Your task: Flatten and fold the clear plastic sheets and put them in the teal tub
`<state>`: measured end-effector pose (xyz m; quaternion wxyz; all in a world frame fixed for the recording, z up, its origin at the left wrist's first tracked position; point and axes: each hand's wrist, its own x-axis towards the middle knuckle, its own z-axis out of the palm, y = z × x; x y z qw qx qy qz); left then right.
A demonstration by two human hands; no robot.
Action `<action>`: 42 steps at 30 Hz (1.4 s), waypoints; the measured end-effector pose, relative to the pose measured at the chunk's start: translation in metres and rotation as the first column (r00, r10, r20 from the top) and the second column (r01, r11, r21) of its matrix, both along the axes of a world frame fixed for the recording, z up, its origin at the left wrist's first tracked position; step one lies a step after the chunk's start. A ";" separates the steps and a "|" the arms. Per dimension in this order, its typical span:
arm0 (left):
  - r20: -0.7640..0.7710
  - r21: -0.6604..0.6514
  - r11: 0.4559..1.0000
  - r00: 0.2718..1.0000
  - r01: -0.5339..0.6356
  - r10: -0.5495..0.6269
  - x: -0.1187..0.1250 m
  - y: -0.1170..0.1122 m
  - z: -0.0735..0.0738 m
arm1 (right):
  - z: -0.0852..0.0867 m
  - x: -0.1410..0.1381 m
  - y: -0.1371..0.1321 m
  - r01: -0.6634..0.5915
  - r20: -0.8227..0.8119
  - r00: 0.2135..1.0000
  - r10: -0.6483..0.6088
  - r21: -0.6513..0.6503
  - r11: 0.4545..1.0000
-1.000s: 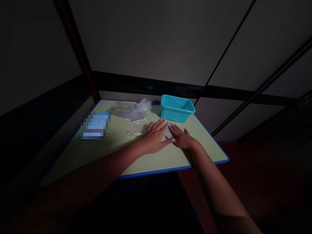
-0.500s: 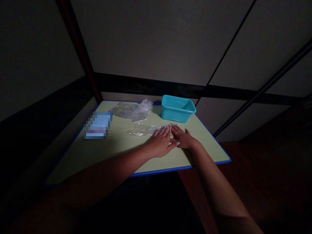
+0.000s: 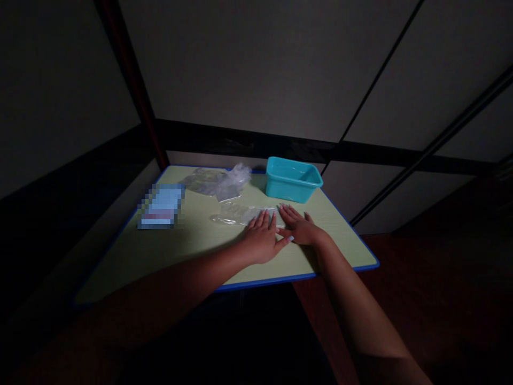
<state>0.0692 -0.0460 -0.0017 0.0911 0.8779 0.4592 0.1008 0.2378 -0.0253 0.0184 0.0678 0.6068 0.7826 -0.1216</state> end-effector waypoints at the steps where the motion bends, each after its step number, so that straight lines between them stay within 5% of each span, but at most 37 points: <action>1: -0.004 -0.005 1.000 1.000 -0.008 0.008 0.000 -0.001 0.000 | 0.000 0.000 0.000 0.000 -0.004 1.000 0.000 0.000 1.000; 23: -0.237 -0.217 0.959 0.963 -0.184 0.131 -0.011 -0.014 0.028 | -0.001 0.001 -0.001 0.007 -0.016 1.000 -0.006 0.019 1.000; 33: -0.283 -0.186 0.929 0.923 -0.320 0.261 -0.021 -0.002 0.026 | 0.000 -0.001 -0.002 0.024 -0.019 1.000 -0.024 0.010 1.000; 38: -0.141 0.073 0.993 0.985 -0.095 0.104 -0.021 -0.005 0.022 | -0.002 0.001 -0.001 0.029 -0.025 0.999 -0.029 0.020 0.999; 42: -0.078 0.101 0.987 0.990 0.124 -0.117 -0.019 -0.004 0.017 | -0.004 0.002 0.000 0.016 -0.026 1.000 -0.015 0.025 1.000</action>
